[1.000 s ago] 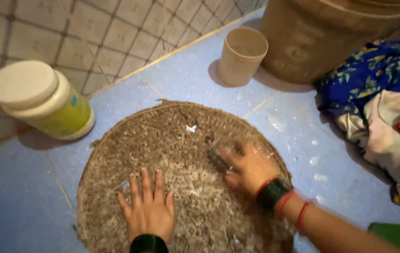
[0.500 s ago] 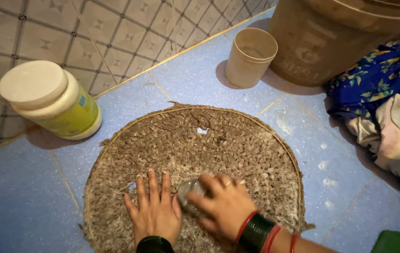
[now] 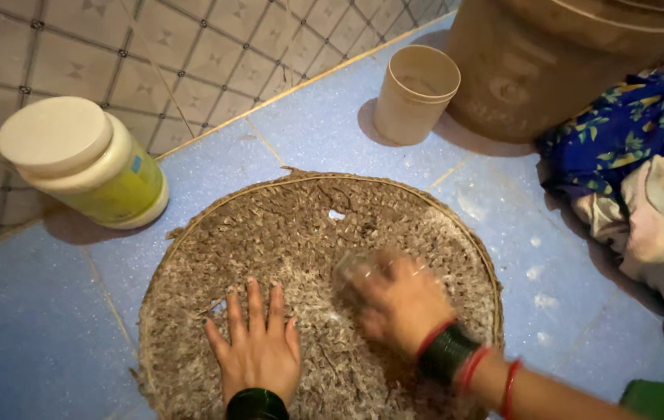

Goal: The person cleans a small circular rug on the floor by scrubbing the surface with a handheld stone while rinsing it with water from a bucket.

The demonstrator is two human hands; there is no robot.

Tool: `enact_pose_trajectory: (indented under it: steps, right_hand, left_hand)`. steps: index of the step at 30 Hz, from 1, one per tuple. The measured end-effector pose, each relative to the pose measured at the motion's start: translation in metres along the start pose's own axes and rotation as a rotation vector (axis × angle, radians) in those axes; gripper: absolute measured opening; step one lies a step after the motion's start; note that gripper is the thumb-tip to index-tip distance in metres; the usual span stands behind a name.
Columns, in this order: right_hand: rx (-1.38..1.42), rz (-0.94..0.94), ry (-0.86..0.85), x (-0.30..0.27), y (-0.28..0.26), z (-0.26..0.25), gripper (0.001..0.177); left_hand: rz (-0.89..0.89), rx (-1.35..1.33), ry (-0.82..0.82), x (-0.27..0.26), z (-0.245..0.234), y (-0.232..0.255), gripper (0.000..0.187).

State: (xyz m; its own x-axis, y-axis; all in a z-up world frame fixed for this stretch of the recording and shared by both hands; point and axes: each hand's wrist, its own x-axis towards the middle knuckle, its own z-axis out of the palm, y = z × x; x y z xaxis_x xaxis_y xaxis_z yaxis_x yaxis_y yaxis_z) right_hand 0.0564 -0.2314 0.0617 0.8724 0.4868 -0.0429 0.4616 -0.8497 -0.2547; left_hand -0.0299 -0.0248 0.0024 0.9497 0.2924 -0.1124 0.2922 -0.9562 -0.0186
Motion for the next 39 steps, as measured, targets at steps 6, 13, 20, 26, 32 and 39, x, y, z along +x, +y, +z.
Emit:
enact_pose_trajectory:
  steps: [6, 13, 20, 26, 32, 39]
  right_hand:
    - [-0.045, -0.251, -0.068, -0.011, -0.009, 0.002, 0.066]
    - [-0.247, 0.396, 0.053, 0.047, 0.108, -0.047, 0.074]
    - [-0.063, -0.124, -0.059, -0.013, -0.004, 0.0, 0.07]
    - [-0.106, -0.059, -0.108, -0.015, 0.019, -0.002, 0.068]
    - [-0.329, 0.396, 0.009, 0.023, 0.131, -0.041, 0.073]
    - [-0.167, 0.123, -0.132, -0.004, 0.035, -0.011, 0.069]
  left_hand:
    - [0.0, -0.027, 0.089, 0.002, -0.001, 0.001, 0.065]
    - [-0.011, -0.014, -0.148, 0.007, -0.018, 0.001, 0.065]
    - [0.005, -0.025, -0.037, 0.004, -0.009, 0.001, 0.067]
    - [-0.018, -0.01, 0.027, 0.002, -0.002, 0.003, 0.066]
    - [-0.008, -0.013, 0.03, 0.002, -0.003, 0.002, 0.067]
    - [-0.011, 0.001, 0.04, 0.002, -0.006, 0.002, 0.065]
